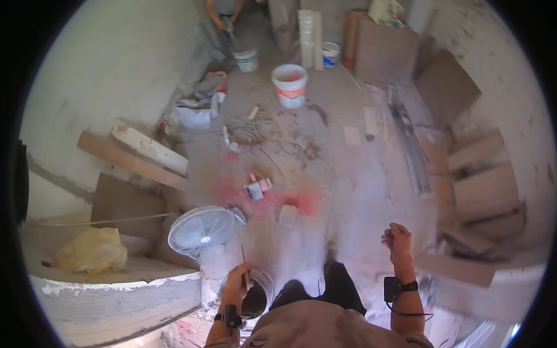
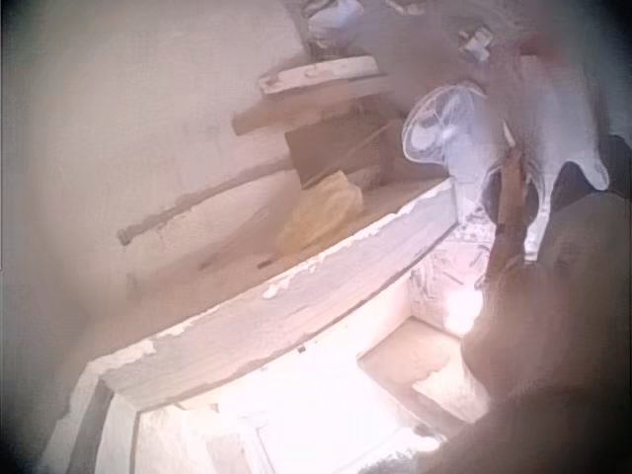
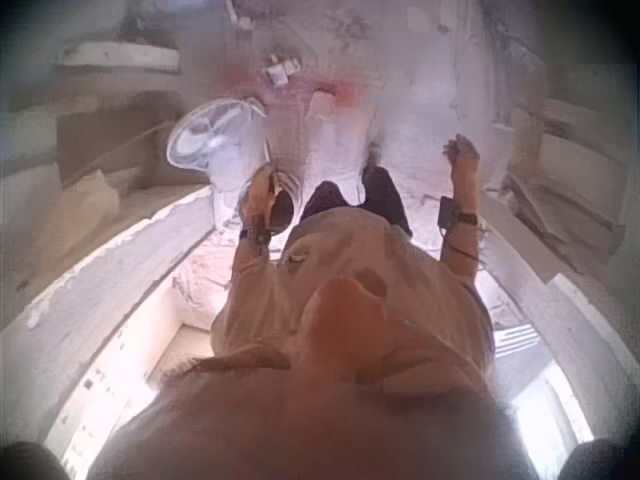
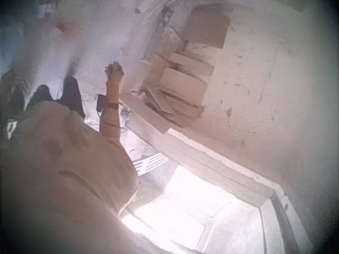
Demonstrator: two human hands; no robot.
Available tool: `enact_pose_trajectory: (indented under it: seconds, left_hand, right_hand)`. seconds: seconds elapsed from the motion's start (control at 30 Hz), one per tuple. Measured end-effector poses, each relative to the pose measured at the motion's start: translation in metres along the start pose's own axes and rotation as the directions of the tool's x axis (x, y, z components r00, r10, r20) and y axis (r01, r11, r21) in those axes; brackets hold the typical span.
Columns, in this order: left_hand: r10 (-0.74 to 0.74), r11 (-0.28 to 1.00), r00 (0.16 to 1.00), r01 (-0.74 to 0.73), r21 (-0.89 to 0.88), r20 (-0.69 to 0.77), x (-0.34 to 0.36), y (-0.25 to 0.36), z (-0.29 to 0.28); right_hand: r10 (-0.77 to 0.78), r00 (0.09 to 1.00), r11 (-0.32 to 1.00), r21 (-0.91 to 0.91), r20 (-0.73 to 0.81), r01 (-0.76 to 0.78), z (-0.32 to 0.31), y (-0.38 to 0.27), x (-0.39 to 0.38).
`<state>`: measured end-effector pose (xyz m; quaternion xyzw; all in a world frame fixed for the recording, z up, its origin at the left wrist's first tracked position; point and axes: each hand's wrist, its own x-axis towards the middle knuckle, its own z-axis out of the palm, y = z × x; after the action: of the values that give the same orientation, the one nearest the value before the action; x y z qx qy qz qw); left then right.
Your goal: Measuring, cutting, and fitting small ceramic tile pieces into a wall gap during renovation.
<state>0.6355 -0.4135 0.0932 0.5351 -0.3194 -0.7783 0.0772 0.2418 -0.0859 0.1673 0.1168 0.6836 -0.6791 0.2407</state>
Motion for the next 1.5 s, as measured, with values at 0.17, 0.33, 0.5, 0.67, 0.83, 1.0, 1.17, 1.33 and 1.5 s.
enact_pose_trajectory:
  seconds: [0.17,0.33,0.5,0.67,0.83,1.0,1.17,1.33,1.5]
  left_hand:
    - [0.058,0.898,0.977,-0.141,-0.416,-0.206,0.007,0.003,0.054]
    - [0.049,0.890,0.898,-0.238,-0.388,-0.437,0.037,-0.004,0.108]
    - [0.115,0.972,0.928,-0.178,-0.151,-0.355,0.152,-0.019,0.134]
    - [0.654,0.745,0.684,-0.508,0.432,-0.324,0.214,-0.005,0.152]
    - [0.080,0.493,0.889,-0.428,-0.758,-0.450,0.262,0.031,0.179]
    - [0.058,0.236,0.849,-0.523,-0.819,-0.525,0.331,0.037,0.191]
    - [-0.034,0.696,0.599,-0.560,-0.449,-0.800,0.452,-0.014,0.186]
    - [0.010,0.964,0.363,0.243,0.105,-0.932,0.587,-0.092,0.181]
    - [-0.006,0.932,0.317,0.345,0.110,-0.949,0.653,-0.155,0.169]
  right_hand:
    - [0.046,0.946,0.957,-0.285,0.320,0.050,0.170,-0.096,0.144]
    - [0.218,0.716,0.785,-0.555,0.663,0.275,0.351,-0.136,0.232]
    - [0.334,0.475,0.499,-0.580,0.814,0.644,0.438,-0.115,0.346]
    - [0.621,0.464,0.314,-0.743,0.632,0.591,0.495,-0.099,0.396]
    - [0.754,0.371,0.134,-0.680,0.542,0.720,0.598,-0.047,0.435]
    - [0.785,0.274,0.093,-0.543,0.555,0.835,0.712,0.045,0.477]
    - [0.818,0.173,0.134,-0.474,0.549,0.870,0.781,0.178,0.517]
    - [0.821,0.135,0.131,-0.413,0.555,0.901,0.801,0.357,0.556]
    - [0.803,0.206,0.217,-0.596,0.559,0.773,0.814,0.505,0.585]
